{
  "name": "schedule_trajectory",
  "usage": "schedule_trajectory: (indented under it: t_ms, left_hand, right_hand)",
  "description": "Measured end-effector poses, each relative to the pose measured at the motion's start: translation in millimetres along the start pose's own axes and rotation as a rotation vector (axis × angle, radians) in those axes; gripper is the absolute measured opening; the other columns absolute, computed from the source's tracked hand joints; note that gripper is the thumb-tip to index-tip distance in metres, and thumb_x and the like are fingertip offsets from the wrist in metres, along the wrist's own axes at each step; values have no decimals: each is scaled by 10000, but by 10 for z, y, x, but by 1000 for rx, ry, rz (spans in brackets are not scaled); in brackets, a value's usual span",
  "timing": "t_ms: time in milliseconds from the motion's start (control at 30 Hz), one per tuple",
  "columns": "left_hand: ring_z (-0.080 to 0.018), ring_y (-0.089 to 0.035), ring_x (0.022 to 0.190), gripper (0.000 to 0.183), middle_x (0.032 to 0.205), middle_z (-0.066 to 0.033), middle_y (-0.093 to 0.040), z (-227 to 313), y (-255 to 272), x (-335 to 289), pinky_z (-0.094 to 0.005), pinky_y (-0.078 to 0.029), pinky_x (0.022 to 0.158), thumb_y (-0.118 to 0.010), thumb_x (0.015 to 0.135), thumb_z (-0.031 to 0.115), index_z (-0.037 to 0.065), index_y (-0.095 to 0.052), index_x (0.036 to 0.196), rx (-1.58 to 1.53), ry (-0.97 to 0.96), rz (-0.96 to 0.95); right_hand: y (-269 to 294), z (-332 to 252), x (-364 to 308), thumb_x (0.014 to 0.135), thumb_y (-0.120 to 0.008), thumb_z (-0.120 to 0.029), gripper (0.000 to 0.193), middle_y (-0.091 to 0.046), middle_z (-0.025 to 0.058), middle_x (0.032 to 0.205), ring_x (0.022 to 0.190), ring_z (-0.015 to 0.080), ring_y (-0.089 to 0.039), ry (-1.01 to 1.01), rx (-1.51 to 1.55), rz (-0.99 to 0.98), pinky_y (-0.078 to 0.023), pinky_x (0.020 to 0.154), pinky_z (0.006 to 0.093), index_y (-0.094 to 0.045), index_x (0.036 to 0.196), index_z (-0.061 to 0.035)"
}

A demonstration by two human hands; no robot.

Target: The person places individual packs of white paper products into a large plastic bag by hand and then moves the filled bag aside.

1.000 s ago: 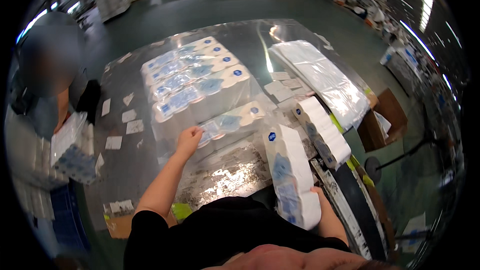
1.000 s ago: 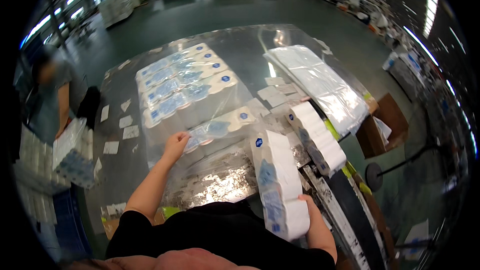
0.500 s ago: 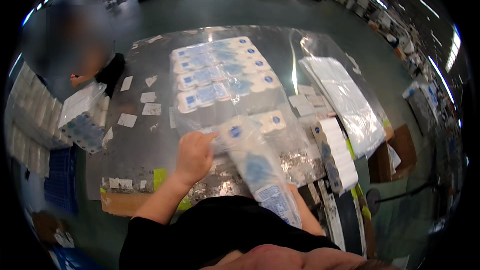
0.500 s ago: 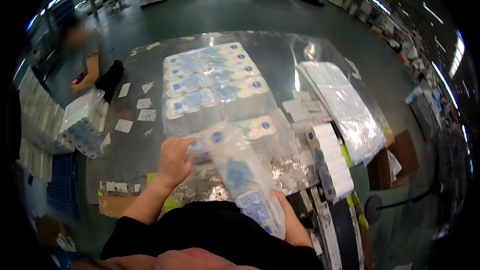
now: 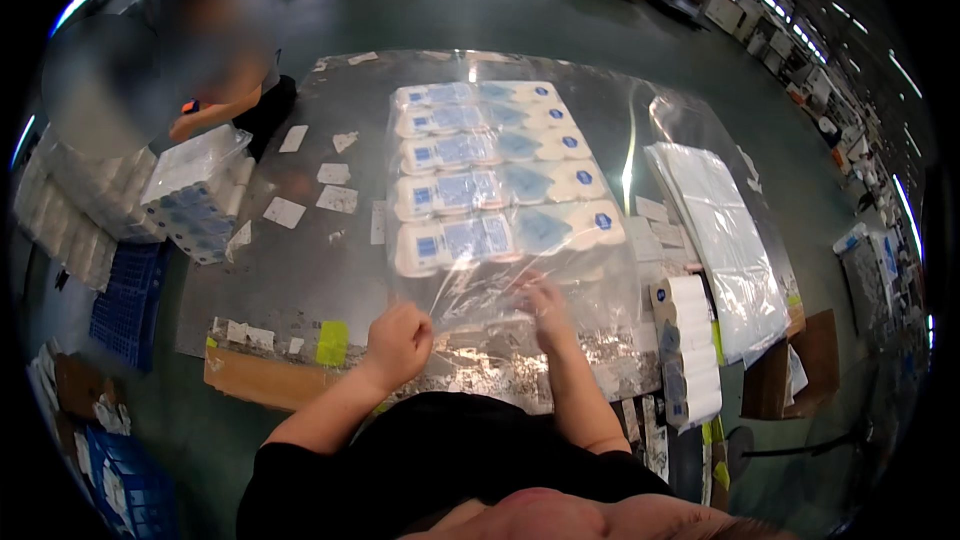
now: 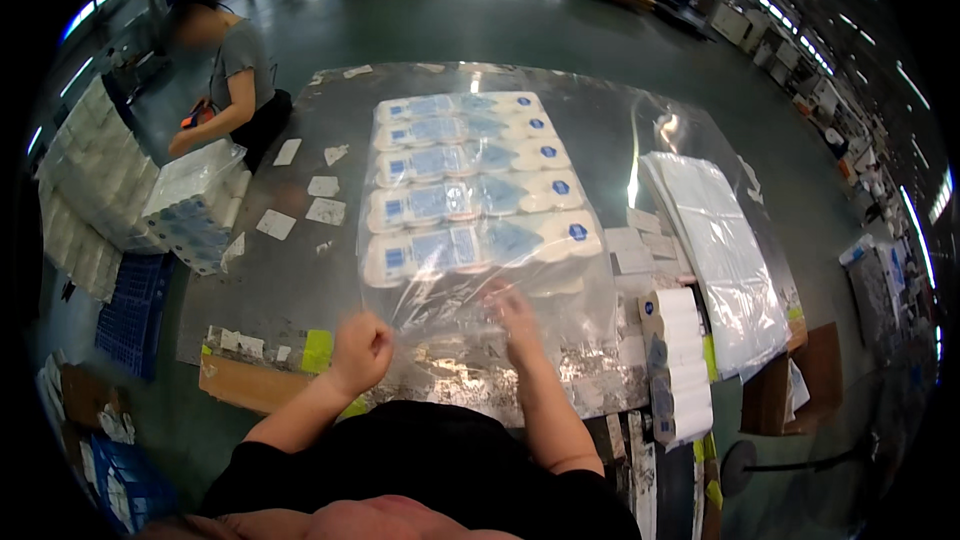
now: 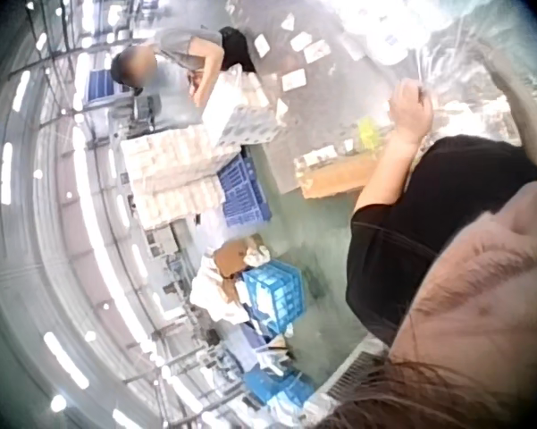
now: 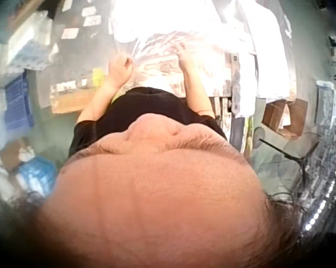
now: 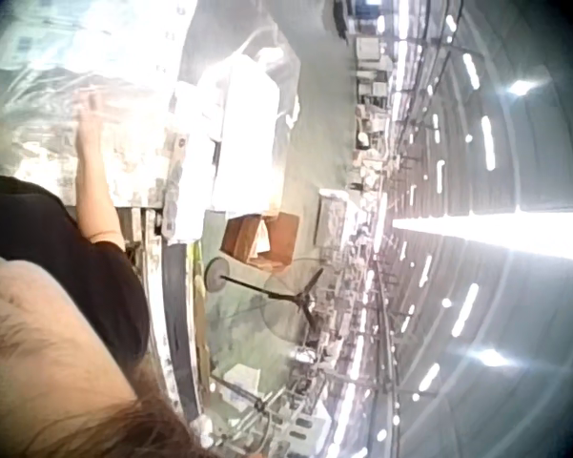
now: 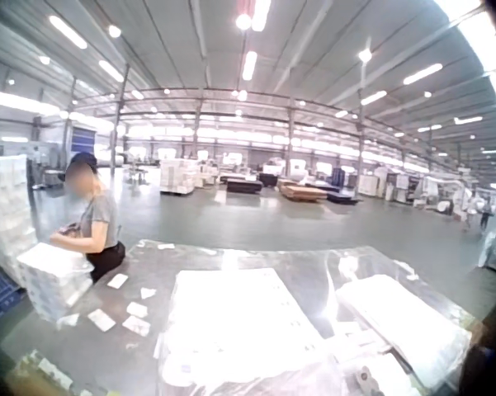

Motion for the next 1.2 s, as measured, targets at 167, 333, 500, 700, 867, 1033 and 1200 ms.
schedule_trajectory:
  t_ms: [167, 333, 500, 700, 867, 1033, 1200]
  left_hand:
    - [-347, -483, 920, 310, 969, -167, -505, -457, 173, -433, -408, -393, 808, -602, 678, 36, 36, -490, 967, 107, 265, 152]
    - [-370, -416, 1075, 520, 1137, -203, -430, -856, -133, -735, -400, -354, 916, -615, 700, 74, 10, -399, 1169, 82, 482, 125]
    - [-353, -515, 954, 283, 973, -207, -542, -1591, -252, -864, -389, -405, 863, -571, 737, 82, -20, -549, 1000, 13, 607, 341]
    - [-302, -576, 770, 109, 774, -171, -597, -2129, -699, -1272, -395, -447, 718, -503, 753, 64, 3, -593, 764, -178, 757, 284]
    - [-300, -570, 737, 111, 728, -152, -588, -1850, -502, -1468, -425, -437, 695, -481, 762, 69, 15, -569, 722, 196, 542, -28]
    - [-326, -576, 750, 188, 775, -167, -603, -1441, -105, -2216, -409, -451, 682, -474, 824, 179, 50, -608, 799, -27, 491, 52]
    - [-299, -592, 848, 208, 869, -150, -621, -697, -64, -2816, -369, -463, 773, -547, 811, 239, 84, -633, 920, -139, 463, -194]
  right_hand:
    - [2276, -100, -409, 810, -623, -165, 616, -461, 139, 1189, 1003, 256, -509, 327, 31, 859, -449, 832, 365, -287, 1304, -15]
    - [2733, -510, -710, 752, -658, -98, 634, -379, 194, 1253, 1058, 311, -462, 320, -947, 1252, -393, 915, 391, -311, 1275, -7]
    - [3164, -250, -115, 765, -588, -84, 543, -523, 170, 1026, 916, 269, -529, 368, -566, 953, -432, 812, 359, -381, 1260, -7]
    - [1523, 337, 216, 789, -490, -91, 68, -496, 52, 673, 542, 149, -468, -62, -320, 498, -392, 498, 294, -497, 855, -74]
    - [1090, 609, -80, 786, -488, -148, 79, -487, 35, 640, 546, 133, -467, -123, -244, 20, -382, 501, 297, -494, 831, -84]
    - [861, 882, -699, 783, -490, -142, 72, -501, 37, 661, 614, 154, -489, 164, -1069, -527, -409, 563, 307, -514, 801, -76]
    - [485, 979, -873, 775, -495, -125, 77, -532, 51, 701, 663, 172, -510, 317, -1224, -569, -423, 597, 316, -543, 804, -73]
Point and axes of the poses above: each hand's wrist, its own x-axis towards the middle knuckle, its own y-axis out of the back of the hand, z = x × y, the point moved 9 cm from there along x, towards the middle knuckle
